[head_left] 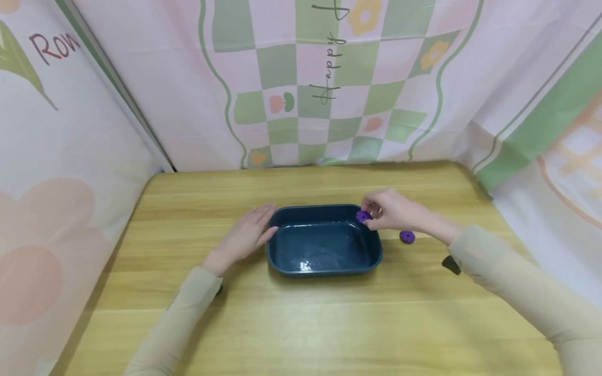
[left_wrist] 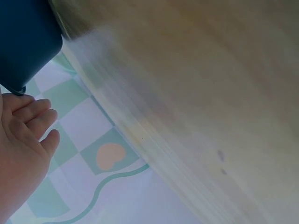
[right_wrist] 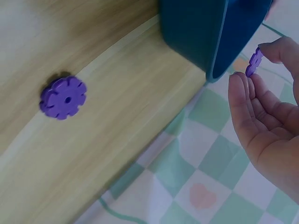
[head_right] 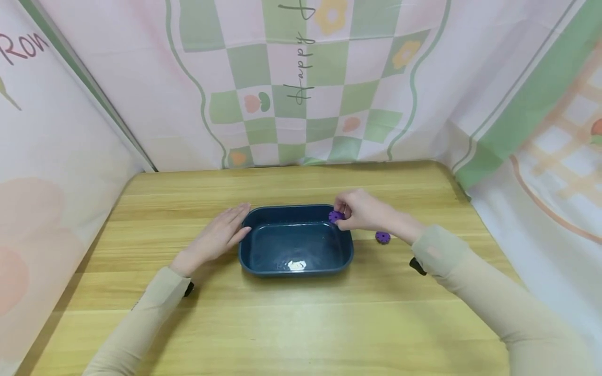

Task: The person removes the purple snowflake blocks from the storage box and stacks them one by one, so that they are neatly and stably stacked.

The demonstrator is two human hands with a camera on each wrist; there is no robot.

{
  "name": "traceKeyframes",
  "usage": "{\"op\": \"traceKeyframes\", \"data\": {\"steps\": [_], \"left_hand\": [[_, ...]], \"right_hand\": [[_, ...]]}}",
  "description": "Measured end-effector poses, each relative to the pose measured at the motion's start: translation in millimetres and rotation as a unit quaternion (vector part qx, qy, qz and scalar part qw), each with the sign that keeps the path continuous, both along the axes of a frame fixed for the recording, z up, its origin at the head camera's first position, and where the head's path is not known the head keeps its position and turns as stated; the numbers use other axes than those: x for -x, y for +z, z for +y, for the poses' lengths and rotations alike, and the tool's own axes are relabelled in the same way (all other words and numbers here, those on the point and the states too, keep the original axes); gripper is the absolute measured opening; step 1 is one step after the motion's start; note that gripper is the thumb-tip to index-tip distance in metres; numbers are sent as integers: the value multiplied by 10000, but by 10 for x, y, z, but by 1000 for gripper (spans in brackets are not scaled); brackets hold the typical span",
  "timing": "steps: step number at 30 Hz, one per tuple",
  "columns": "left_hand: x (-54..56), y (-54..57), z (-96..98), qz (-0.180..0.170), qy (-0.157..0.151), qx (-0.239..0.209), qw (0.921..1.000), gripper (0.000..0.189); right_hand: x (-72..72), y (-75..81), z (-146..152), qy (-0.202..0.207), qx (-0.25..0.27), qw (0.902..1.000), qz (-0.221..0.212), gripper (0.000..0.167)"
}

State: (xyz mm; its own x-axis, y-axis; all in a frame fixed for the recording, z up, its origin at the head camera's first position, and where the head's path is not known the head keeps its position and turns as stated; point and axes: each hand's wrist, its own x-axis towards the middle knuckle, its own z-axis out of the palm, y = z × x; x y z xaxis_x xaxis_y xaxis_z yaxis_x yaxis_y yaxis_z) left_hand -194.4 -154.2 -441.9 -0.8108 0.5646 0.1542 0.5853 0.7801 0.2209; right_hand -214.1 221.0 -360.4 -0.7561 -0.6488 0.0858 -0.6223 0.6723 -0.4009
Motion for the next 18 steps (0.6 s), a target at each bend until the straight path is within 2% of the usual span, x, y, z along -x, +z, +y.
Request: {"op": "traceKeyframes", "data": {"steps": [7,18], "left_hand": [[1,8,4,25,18,60,10000,61],[-5,-6,5,56,-4,45,10000,61]], "right_hand": [[-35,13,174,-246,123,9996,-113,16],[-109,-70,446,-682,231,9974,-17,16]]}}
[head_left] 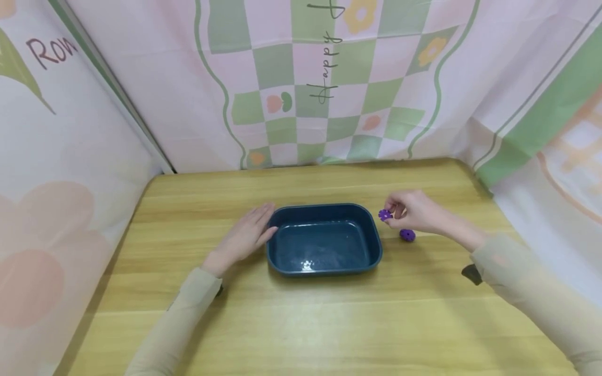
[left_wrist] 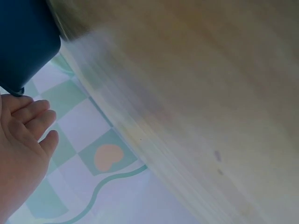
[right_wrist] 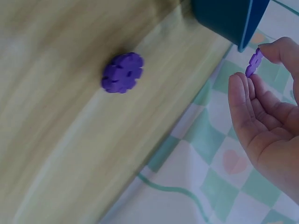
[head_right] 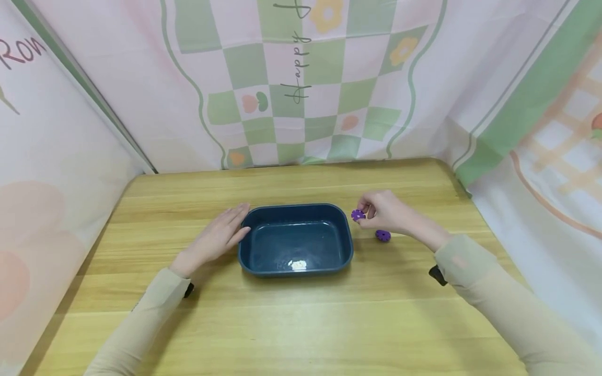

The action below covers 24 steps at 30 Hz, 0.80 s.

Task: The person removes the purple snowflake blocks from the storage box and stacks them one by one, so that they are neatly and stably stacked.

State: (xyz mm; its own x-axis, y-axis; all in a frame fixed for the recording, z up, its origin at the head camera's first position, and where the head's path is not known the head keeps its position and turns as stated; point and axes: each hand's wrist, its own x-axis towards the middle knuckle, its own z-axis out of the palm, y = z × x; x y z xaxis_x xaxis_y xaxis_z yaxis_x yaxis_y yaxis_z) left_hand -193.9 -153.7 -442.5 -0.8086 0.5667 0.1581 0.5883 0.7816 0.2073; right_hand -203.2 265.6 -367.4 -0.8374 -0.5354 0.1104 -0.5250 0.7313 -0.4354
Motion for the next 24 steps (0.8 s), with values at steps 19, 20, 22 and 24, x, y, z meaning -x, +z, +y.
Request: {"op": "traceKeyframes", "data": {"steps": [19,20,22,24], "left_hand": [[15,-26,-13,86,-1,8,10000,60],[16,-27,-13,85,-1,11,10000,60],[14,-23,-14,75,2,11,10000,61],[10,-16,-14,58,7,6,10000,61]], "right_hand": [[-69,-327,309,-547,-196,9974,-427,17],[-70,-344,328,-583,-228,9971,-431,18],[-73,-373,359,-651,-292,9964,-450,18],[-78,-394,385,-717,-334,9958,-460,18]]}}
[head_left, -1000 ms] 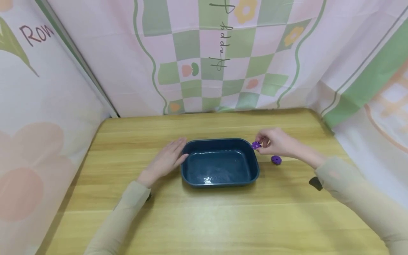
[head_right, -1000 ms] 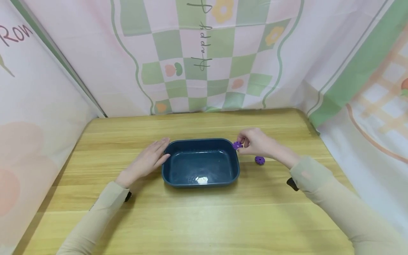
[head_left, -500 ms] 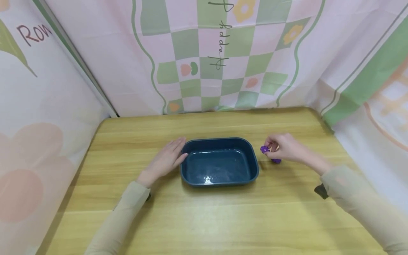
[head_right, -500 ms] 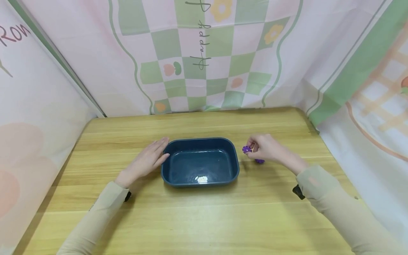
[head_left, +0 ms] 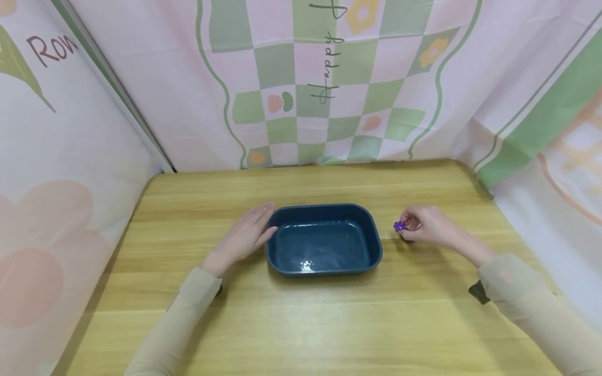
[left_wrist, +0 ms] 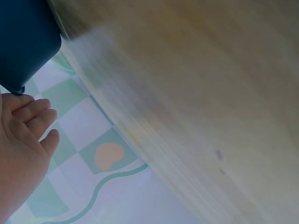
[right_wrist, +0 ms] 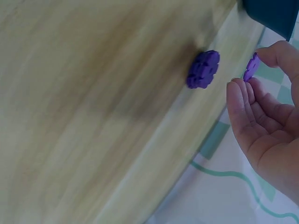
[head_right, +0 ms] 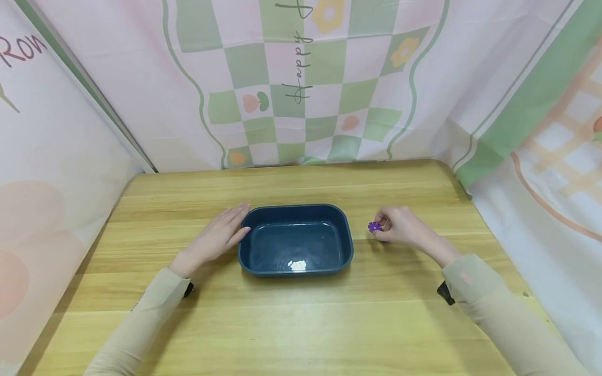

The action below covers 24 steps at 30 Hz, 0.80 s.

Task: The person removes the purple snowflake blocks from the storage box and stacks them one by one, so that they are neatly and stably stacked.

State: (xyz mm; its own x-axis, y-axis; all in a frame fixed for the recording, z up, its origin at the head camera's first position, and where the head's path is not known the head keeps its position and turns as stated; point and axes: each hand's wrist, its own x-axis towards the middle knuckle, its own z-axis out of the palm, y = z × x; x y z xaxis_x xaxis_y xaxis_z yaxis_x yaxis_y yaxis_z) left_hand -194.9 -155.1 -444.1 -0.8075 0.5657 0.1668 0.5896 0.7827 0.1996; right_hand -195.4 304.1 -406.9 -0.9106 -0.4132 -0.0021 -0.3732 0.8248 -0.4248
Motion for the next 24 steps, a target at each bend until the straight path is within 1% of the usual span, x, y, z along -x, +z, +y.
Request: {"op": "traceKeyframes", "data": {"steps": [8,14,18,24], "left_hand": [[3,0,1,-18,6,-20,10000,61],[2,4,3,-74,9,-42,10000,60],[-4,8,3,-123,25,-51,9999,60],[4,-10,-1,-85,8,-37,10000,61]], "right_hand": [[-46,-55,73,-120,1,9999,-32,20],[-42,-94,138,-201,-88,9997,-129,23],[-43,-108,159,-211,-134,9995,-166,23],[-65,-128,163,-168,-141,9997,-127,23]]}}
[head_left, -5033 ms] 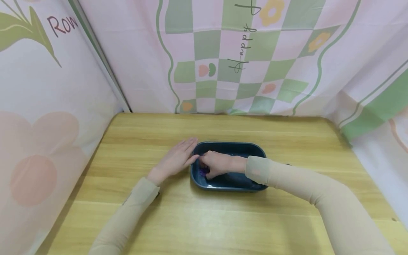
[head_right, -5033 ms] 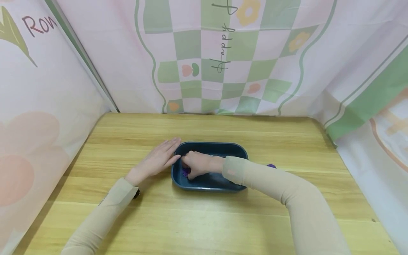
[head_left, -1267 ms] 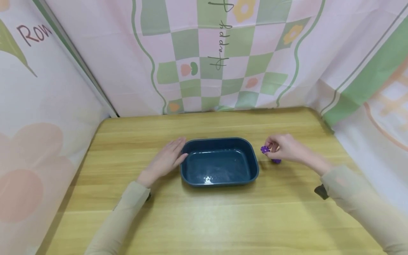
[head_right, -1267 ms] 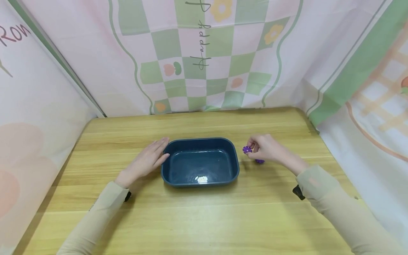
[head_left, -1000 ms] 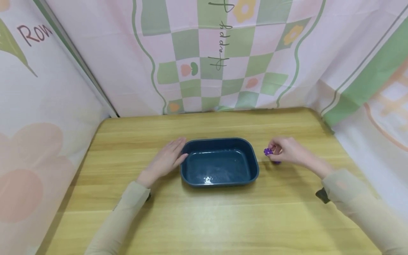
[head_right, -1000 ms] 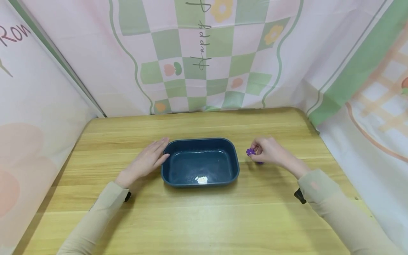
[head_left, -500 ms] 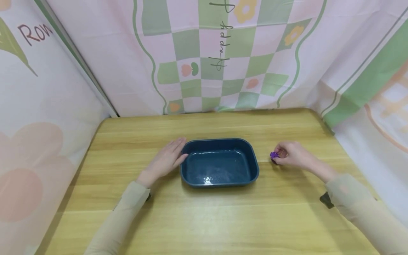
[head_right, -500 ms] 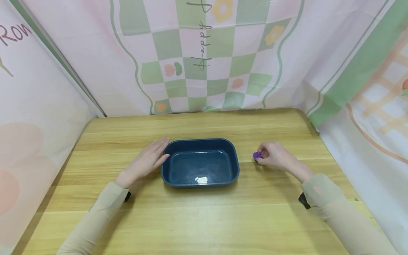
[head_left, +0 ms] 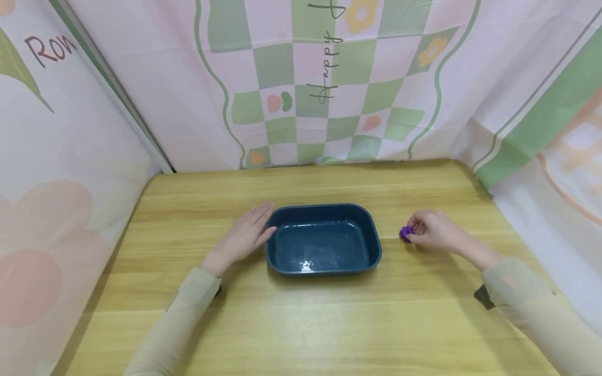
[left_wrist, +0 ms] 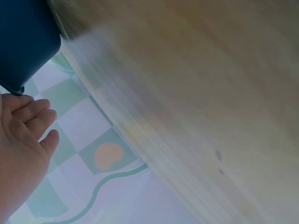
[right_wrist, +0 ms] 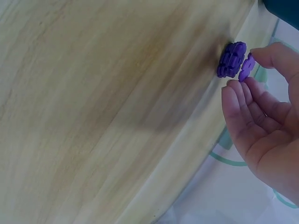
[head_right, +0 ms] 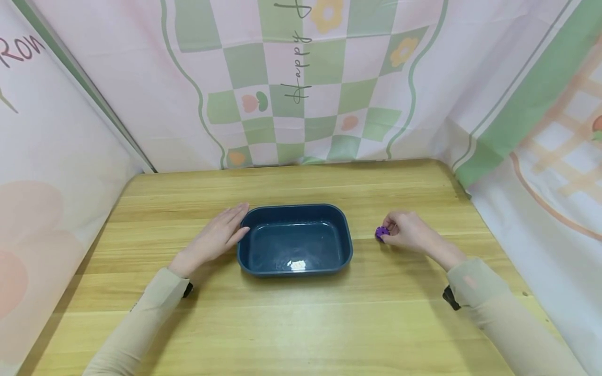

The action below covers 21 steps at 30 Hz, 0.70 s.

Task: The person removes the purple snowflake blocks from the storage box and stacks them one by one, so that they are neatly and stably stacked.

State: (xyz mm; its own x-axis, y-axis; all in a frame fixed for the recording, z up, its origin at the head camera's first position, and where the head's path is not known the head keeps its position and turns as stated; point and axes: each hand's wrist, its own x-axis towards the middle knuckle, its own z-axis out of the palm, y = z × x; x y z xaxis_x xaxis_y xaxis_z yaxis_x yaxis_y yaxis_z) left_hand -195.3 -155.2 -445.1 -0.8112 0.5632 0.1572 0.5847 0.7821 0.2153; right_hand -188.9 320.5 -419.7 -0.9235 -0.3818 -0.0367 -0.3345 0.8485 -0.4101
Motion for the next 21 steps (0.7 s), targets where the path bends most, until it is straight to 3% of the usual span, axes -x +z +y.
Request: {"op": "traceKeyframes", "data": {"steps": [21], "left_hand": [[8,7,1,-15,-8,36,10000,61]], "right_hand": [[-3,-49,16,155,-30,9999,63,20]]}}
